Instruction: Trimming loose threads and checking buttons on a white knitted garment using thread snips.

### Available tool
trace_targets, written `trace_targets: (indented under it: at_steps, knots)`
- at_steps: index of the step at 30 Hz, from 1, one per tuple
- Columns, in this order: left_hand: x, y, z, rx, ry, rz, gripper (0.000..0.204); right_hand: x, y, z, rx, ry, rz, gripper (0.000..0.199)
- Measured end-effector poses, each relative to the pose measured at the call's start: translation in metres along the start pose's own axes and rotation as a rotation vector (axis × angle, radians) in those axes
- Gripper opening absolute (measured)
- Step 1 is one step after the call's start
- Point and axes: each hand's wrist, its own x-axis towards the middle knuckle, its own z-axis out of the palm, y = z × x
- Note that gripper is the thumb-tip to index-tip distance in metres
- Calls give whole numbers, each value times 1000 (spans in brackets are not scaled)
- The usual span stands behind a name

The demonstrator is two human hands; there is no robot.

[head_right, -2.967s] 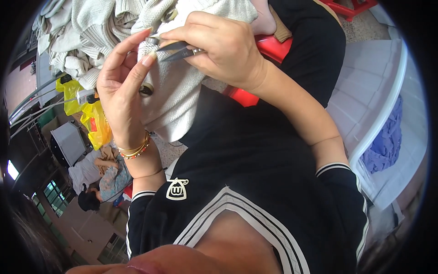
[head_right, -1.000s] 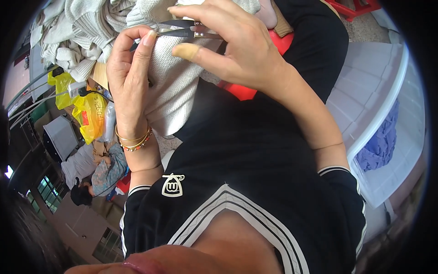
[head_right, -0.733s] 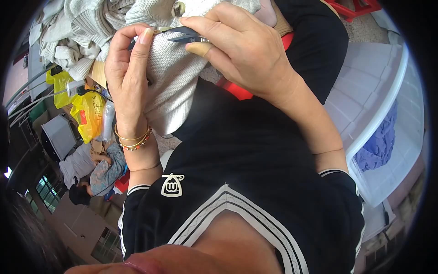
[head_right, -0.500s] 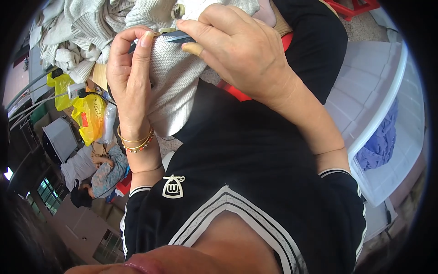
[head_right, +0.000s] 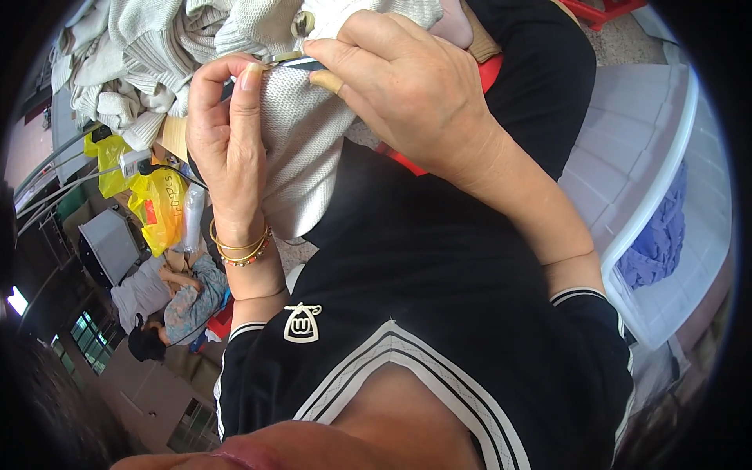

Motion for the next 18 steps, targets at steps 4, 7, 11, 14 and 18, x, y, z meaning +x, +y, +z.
trace_targets:
  at_steps: [4,7,11,14,18]
  knots:
    - [-2,4,0,-85,14,-98,11,2,-1,0,-10,-3,-3,32]
    - [-1,4,0,-71,7,-84,11,2,-3,-1,-35,-20,2,29]
    - [-1,3,0,-68,10,-77,12,2,-2,2,-43,-7,-13,36]
    - [-2,3,0,-59,10,-65,12,2,-4,2,-55,-10,-4,36]
    - [-2,3,-1,-76,19,-82,12,2,-5,2,-56,-25,7,34]
